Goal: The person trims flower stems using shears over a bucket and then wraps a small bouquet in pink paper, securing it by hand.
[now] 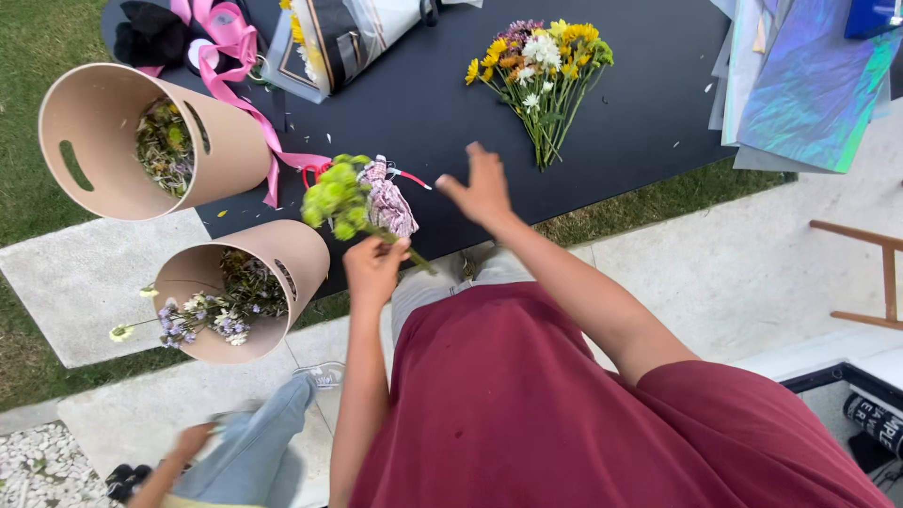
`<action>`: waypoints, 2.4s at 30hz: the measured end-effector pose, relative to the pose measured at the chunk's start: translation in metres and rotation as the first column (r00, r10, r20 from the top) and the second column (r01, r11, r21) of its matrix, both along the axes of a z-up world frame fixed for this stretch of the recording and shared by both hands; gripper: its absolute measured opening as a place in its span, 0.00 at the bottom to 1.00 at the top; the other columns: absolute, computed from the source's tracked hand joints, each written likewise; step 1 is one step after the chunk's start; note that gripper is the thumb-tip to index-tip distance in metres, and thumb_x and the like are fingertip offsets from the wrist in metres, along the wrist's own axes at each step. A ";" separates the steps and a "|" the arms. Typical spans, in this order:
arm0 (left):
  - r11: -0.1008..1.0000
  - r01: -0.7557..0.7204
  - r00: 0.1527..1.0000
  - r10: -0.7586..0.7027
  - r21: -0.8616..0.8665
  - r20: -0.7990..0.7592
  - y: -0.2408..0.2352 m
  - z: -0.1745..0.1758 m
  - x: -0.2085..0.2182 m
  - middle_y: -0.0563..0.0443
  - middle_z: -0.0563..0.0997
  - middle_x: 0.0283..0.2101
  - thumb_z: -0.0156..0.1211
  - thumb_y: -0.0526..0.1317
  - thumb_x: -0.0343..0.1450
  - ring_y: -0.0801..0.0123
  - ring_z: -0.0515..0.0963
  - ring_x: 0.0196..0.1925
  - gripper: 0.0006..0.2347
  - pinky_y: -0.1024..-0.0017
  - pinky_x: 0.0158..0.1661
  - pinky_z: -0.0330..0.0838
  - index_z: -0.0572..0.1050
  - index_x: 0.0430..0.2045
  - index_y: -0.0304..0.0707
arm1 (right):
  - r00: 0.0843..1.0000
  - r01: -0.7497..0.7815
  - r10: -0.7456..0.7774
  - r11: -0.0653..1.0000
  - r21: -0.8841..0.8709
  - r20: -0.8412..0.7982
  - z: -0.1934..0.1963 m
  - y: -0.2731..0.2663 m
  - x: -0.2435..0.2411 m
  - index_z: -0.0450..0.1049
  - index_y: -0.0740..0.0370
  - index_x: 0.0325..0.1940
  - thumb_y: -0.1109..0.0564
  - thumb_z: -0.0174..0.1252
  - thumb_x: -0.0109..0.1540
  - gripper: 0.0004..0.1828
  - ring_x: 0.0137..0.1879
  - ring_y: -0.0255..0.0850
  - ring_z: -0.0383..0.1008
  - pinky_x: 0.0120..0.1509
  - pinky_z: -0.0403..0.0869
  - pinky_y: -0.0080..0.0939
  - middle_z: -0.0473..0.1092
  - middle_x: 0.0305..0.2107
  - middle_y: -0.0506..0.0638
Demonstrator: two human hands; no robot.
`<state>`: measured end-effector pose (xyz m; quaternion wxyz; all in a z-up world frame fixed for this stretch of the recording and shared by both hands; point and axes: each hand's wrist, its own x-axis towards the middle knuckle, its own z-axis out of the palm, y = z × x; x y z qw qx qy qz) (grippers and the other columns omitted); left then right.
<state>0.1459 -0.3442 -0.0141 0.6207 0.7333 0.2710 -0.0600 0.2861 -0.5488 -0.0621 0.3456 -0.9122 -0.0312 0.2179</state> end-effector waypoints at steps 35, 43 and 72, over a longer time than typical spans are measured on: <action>0.978 0.199 0.962 -0.208 -0.066 -0.179 -0.267 -0.143 0.200 0.41 0.84 0.28 0.63 0.31 0.72 0.65 0.88 0.30 0.03 0.72 0.32 0.84 0.81 0.30 0.29 | 0.796 0.591 -0.417 0.689 0.419 -0.438 -0.074 -0.216 0.102 0.76 0.69 0.42 0.61 0.64 0.65 0.07 0.39 0.40 0.77 0.40 0.87 0.44 0.72 0.33 0.57; 0.993 0.064 0.984 -0.045 0.103 -0.171 -0.272 -0.153 0.224 0.34 0.82 0.34 0.59 0.31 0.76 0.54 0.86 0.37 0.11 0.56 0.37 0.86 0.74 0.49 0.19 | 0.939 0.206 -0.167 0.973 0.102 -0.299 -0.142 -0.222 0.101 0.80 0.60 0.37 0.51 0.69 0.61 0.10 0.33 0.39 0.81 0.31 0.82 0.40 0.79 0.29 0.50; 0.928 0.313 0.899 -0.222 0.200 -0.378 -0.244 -0.161 0.189 0.35 0.74 0.56 0.54 0.40 0.78 0.49 0.77 0.62 0.26 0.54 0.56 0.79 0.58 0.72 0.32 | 0.927 0.241 -0.217 0.970 0.042 -0.305 -0.143 -0.221 0.090 0.47 0.70 0.79 0.44 0.60 0.67 0.46 0.65 0.55 0.71 0.71 0.74 0.49 0.56 0.63 0.66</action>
